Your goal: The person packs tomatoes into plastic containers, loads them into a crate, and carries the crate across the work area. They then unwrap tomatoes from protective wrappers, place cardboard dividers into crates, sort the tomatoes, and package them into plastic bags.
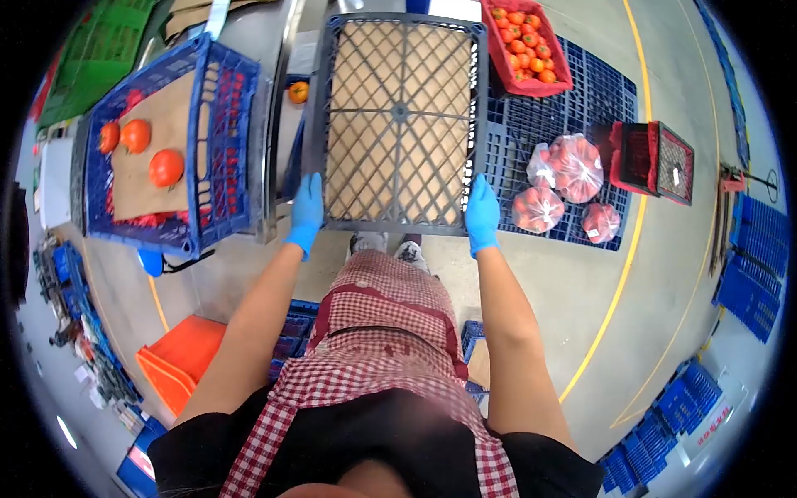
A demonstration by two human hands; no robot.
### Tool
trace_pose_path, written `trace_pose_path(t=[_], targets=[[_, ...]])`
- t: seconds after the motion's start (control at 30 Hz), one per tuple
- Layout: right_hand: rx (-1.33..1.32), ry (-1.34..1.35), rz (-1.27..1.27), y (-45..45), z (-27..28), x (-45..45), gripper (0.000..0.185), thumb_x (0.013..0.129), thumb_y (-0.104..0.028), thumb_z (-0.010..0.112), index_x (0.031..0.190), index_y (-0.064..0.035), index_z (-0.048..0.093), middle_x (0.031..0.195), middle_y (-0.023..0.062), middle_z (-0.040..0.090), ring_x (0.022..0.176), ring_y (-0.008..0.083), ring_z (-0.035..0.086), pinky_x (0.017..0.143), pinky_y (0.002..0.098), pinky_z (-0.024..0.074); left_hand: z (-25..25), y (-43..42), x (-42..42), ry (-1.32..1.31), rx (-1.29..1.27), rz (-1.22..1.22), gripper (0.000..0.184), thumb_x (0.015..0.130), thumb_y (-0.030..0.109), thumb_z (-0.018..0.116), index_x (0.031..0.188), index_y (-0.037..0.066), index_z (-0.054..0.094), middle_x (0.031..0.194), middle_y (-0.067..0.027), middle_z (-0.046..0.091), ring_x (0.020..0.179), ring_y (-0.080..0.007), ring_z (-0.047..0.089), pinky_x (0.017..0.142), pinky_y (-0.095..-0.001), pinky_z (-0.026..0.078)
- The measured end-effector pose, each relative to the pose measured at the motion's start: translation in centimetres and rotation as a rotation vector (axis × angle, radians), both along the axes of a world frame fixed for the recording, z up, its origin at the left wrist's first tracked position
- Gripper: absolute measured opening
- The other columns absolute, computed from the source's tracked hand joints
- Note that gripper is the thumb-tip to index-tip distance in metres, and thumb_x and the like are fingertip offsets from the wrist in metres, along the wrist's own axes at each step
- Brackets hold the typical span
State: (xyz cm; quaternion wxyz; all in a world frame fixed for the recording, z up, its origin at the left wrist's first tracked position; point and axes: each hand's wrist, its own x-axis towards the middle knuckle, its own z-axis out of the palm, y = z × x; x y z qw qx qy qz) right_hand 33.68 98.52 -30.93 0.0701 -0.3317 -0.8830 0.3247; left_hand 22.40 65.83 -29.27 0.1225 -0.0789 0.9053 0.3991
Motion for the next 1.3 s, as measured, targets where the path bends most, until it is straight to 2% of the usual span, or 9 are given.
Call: trace_pose_path(t=[0.43,0.7,0.8,0.87,0.93,0.97,1.03,1.13,1.3], targets=[[-0.340,-0.099,-0.124,0.0,2.1,-0.1,0.067,0.092,-0.054,0.028,0.102,0.0049,0.058,0.100,0.0280,0.058,0.093,0.0409,0.055,0.080,0.0425,0.0418,-0.2,-0.5,0.8,-0.205,0.585,0.239,0.055,0.090,0.045,0.047,0.118,-0.001,0.051,0.115,-0.0121,0.055,0.102,-0.0198,0.050,0.090,-0.0298,0.038],[-0.174,-0.122,-0.078,0.1,1.9,-0.3,0.064,0.092,-0.051,0.030,0.085,0.0028,0.062,0.085,0.0263,0.060,0.082,0.0433,0.056,0.073,0.0464,0.0424,-0.1,-0.4,0.7,-0.028,0.627,0.316,0.035,0.085,0.032,0.060,0.067,0.005,0.047,0.065,0.0026,0.040,0.064,-0.0098,0.034,0.060,-0.0283,0.033],[-0.417,-0.073,-0.117,0.5,3.3,-0.2,0.061,0.090,-0.052,0.040,0.080,0.0045,0.060,0.064,0.0147,0.054,0.060,0.0212,0.044,0.059,0.0369,0.0391,-0.4,-0.3,1.5,0.008,0.630,0.399,0.031,0.085,0.031,0.061,0.073,0.004,0.052,0.068,0.0020,0.044,0.065,-0.0093,0.037,0.061,-0.0281,0.034],[-0.313,0.010,-0.110,0.6,1.7,0.1,0.052,0.091,-0.045,0.042,0.094,0.0030,0.059,0.091,0.0227,0.061,0.080,0.0362,0.057,0.074,0.0427,0.0431,2.2,1.3,2.7,0.101,0.583,0.553,0.031,0.084,0.032,0.062,0.079,0.002,0.055,0.070,0.0010,0.046,0.066,-0.0097,0.041,0.063,-0.0281,0.036],[0.340,0.126,0.035,-2.2,5.2,0.4,0.036,0.084,-0.030,0.056,0.103,-0.0004,0.056,0.100,0.0212,0.056,0.091,0.0368,0.054,0.078,0.0438,0.0430,1.1,0.4,5.9,0.054,0.719,0.696,0.041,0.082,0.035,0.064,0.098,-0.002,0.054,0.078,-0.0039,0.055,0.075,-0.0123,0.051,0.068,-0.0281,0.041],[0.310,0.233,0.205,-3.9,7.1,-0.2,0.036,0.084,-0.028,0.056,0.107,-0.0015,0.055,0.105,0.0208,0.054,0.096,0.0361,0.052,0.081,0.0441,0.0413,-2.1,-0.4,7.8,0.032,0.758,0.748,0.043,0.082,0.036,0.064,0.101,-0.002,0.054,0.079,-0.0050,0.056,0.078,-0.0134,0.054,0.069,-0.0282,0.043],[0.303,0.281,0.449,-7.9,10.0,-0.7,0.041,0.084,-0.026,0.056,0.117,-0.0038,0.050,0.116,0.0199,0.049,0.107,0.0345,0.047,0.090,0.0459,0.0355,5.3,3.0,10.5,-0.586,0.860,0.844,0.043,0.083,0.036,0.063,0.101,-0.001,0.054,0.082,-0.0073,0.058,0.083,-0.0161,0.056,0.071,-0.0298,0.046],[0.330,0.112,0.629,-12.3,9.7,-3.3,0.054,0.085,-0.029,0.054,0.131,-0.0074,0.038,0.133,0.0206,0.035,0.124,0.0327,0.033,0.103,0.0493,0.0191,2.6,5.7,10.9,-0.557,0.986,0.654,0.043,0.084,0.037,0.061,0.101,-0.002,0.054,0.088,-0.0100,0.058,0.079,-0.0223,0.058,0.074,-0.0322,0.049],[0.387,0.014,0.735,-13.3,7.1,-4.1,0.052,0.090,-0.033,0.047,0.134,-0.0089,0.035,0.137,0.0172,0.032,0.128,0.0318,0.030,0.104,0.0512,0.0170,2.2,4.9,9.9,-0.551,1.043,0.545,0.041,0.087,0.024,0.058,0.109,-0.009,0.050,0.106,-0.0194,0.058,0.095,-0.0283,0.060,0.082,-0.0372,0.051]])
